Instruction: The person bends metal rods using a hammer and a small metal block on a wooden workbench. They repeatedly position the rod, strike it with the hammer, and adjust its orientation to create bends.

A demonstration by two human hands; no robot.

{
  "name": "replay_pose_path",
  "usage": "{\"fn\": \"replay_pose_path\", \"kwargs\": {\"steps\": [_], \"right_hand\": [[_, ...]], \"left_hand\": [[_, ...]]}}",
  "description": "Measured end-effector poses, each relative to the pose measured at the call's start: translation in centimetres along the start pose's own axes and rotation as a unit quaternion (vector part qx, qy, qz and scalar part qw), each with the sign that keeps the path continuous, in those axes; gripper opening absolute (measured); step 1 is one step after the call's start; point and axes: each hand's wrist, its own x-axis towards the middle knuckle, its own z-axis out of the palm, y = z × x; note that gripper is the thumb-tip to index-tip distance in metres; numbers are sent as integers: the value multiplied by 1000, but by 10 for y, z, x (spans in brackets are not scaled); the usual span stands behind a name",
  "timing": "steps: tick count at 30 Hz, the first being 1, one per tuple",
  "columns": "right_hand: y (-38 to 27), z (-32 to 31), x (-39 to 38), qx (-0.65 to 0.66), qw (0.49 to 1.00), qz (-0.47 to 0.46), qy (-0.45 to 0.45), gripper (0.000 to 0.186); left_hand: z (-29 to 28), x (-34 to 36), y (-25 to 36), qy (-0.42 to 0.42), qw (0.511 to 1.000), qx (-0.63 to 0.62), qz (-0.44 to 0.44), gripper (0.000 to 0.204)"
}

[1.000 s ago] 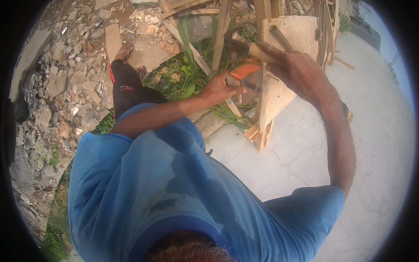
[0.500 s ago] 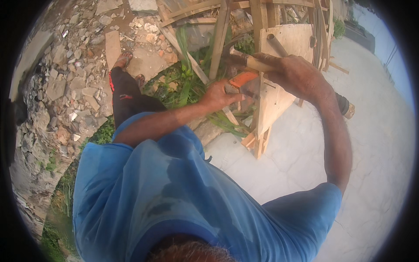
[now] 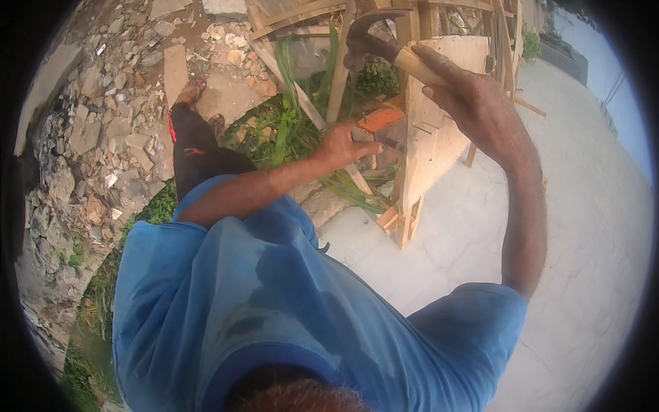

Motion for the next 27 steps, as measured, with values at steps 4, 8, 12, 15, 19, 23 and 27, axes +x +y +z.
{"fn": "replay_pose_path", "kwargs": {"steps": [4,8,12,15,19,23,27], "right_hand": [[-10,11,-7,195,956,37,217,57],[-13,18,-10,-146,980,-14,-137,55],[0,1,-13,45,999,-15,22,56],[0,10,-15,216,967,-10,138,58],[-8,26,-14,-68,980,69,-173,57],[-3,19,-23,83,996,7,33,55],[0,33,-29,211,957,-24,196,55]], "left_hand": [[0,-1,4,21,999,14,23,80],[-1,0,3,11,999,46,7,72],[-2,2,2,16,997,78,6,68],[-2,1,3,32,998,39,48,77],[-3,-2,5,-3,999,37,-12,76],[-3,1,3,5,998,55,3,75],[-1,3,0,8,998,-10,63,77]]}}
